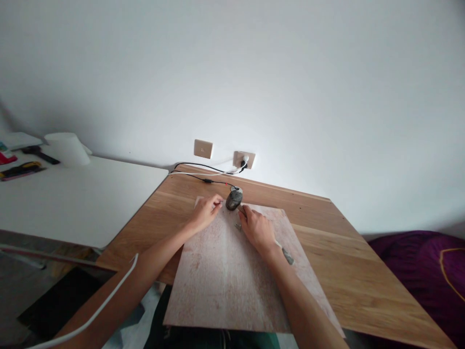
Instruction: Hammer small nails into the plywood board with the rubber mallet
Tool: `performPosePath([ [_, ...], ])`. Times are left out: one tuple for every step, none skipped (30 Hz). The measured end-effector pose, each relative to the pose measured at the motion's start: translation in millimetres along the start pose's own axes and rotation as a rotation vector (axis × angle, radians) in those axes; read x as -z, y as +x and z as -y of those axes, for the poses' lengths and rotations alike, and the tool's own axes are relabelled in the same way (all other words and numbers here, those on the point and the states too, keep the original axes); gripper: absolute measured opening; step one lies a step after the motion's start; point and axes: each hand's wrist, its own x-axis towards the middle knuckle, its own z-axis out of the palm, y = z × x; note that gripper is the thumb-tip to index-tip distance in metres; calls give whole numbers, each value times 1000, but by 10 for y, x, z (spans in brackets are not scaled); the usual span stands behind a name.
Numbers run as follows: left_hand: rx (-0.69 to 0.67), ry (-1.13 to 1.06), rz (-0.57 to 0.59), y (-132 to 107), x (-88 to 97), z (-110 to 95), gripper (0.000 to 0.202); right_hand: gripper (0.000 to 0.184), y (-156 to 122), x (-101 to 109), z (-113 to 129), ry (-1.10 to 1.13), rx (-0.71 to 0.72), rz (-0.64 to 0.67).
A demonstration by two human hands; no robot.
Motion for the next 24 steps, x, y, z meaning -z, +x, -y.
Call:
performPosePath([
  [11,-24,0,-1,-2,0,14,32,1,0,-4,5,-1,-4],
  [24,-44,-1,1,-3,-3,13,32,2,3,-11,11,-1,-5],
  [39,-58,-1,7,-3,-9,13,32,5,8,-19,19,-1,-4],
  [53,-63,0,20,-2,-19,12,32,8,16,-30,26,1,-4],
  [62,-60,8,38,-3,-30,11,32,11,25,-43,33,1,-10],
  [63,-49,23,62,-5,-41,9,32,16,34,-57,40,-1,-19],
  [54,-34,44,90,-9,-51,9,31,20,43,-72,47,-5,-32],
  [38,-21,63,118,-15,-57,10,31,24,51,-87,53,-12,-48],
  [18,-12,79,143,-21,-59,12,31,28,57,-101,58,-20,-64],
  [-2,-10,88,162,-27,-56,14,31,31,61,-113,62,-25,-75],
  [-19,-17,91,174,-32,-48,15,31,33,62,-122,65,-28,-81],
  [-28,-33,90,178,-34,-36,15,31,33,60,-128,64,-31,-83],
  [-29,-54,87,175,-34,-20,14,31,33,56,-132,61,-34,-85],
  [-28,-76,85,166,-32,-2,12,31,33,51,-133,56,-38,-86],
  [-25,-95,86,153,-30,16,10,31,32,46,-133,53,-39,-88],
  [-20,-109,91,140,-28,32,8,31,32,40,-132,53,-37,-88],
  [-16,-116,99,128,-27,46,7,31,32,34,-131,55,-37,-89],
  [-12,-115,109,118,-28,58,6,31,33,28,-130,60,-34,-89],
  [-9,-111,119,112,-32,68,6,31,34,22,-131,65,-32,-89],
  [-8,-104,127,109,-37,74,5,31,36,17,-132,70,-28,-89],
  [-7,-97,131,109,-43,79,5,31,37,13,-134,74,-25,-90],
  [-6,-90,133,110,-49,81,4,31,38,9,-136,76,-23,-91],
  [-6,-86,135,112,-53,82,4,31,39,6,-139,78,-21,-92],
  [-5,-83,138,115,-56,80,4,32,39,3,-141,79,-20,-92],
])
